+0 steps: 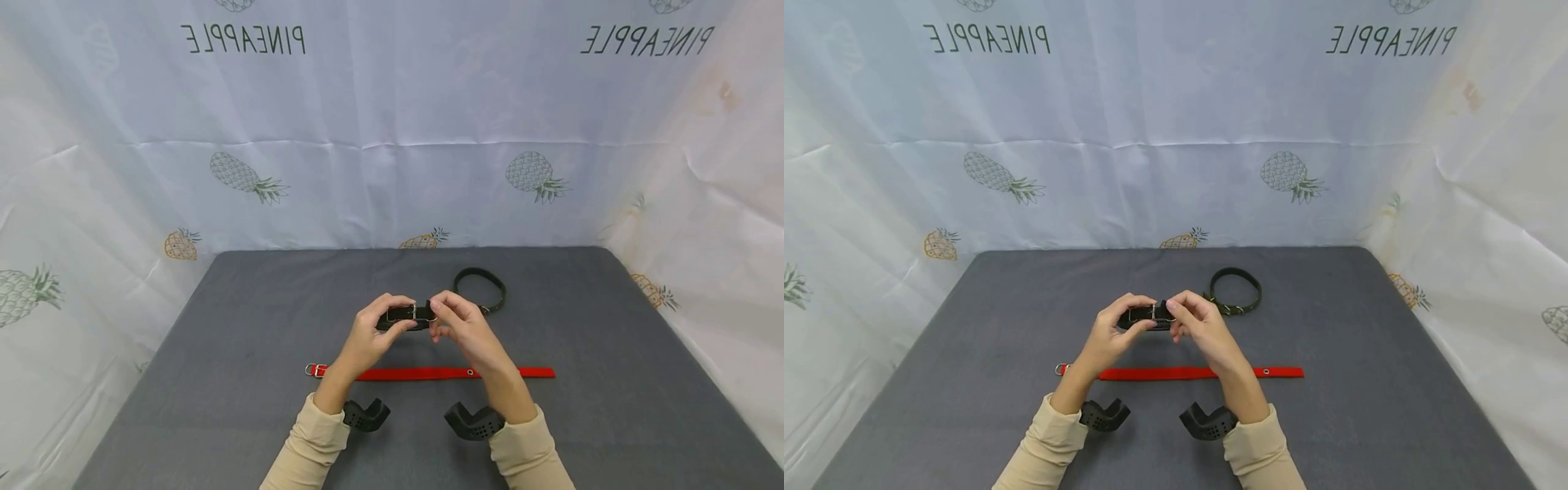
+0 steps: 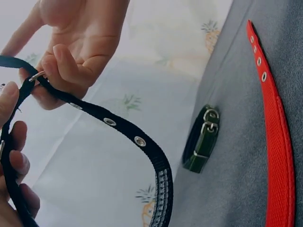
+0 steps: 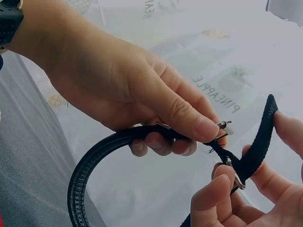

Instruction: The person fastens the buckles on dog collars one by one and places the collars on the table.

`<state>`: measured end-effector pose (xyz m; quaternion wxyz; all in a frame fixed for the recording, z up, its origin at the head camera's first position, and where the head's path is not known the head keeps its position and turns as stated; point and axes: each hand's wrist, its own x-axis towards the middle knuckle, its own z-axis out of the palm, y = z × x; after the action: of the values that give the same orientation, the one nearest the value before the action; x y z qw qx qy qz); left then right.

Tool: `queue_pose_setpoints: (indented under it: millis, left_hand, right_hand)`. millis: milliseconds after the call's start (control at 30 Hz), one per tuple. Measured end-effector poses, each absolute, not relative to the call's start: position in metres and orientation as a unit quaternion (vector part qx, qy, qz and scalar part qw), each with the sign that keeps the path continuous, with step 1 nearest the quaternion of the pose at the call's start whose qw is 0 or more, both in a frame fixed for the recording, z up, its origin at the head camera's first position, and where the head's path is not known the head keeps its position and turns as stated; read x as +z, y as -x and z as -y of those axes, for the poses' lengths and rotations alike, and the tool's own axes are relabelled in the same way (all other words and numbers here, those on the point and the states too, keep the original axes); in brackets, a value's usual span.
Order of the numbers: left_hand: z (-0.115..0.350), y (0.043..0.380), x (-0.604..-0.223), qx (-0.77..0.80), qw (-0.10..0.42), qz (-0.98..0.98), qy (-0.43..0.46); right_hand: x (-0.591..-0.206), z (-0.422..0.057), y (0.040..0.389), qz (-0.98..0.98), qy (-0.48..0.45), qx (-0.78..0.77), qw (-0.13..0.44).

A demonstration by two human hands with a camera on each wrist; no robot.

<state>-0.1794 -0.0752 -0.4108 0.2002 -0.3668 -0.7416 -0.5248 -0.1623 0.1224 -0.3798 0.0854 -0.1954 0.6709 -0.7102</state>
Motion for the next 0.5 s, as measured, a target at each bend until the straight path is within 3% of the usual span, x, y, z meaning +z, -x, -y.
queue_pose_setpoints:
  millis: [233, 500]
  left_hand:
    - [0.074, 0.18, -0.412, -0.547, 0.198, 0.719, 0.38]
    - [0.074, 0.181, -0.413, -0.548, 0.208, 0.708, 0.395]
  right_hand:
    - [-0.379, -0.118, 0.161, -0.668, 0.196, -0.715, 0.067]
    - [-0.382, -0.112, 0.16, -0.68, 0.216, -0.701, -0.009]
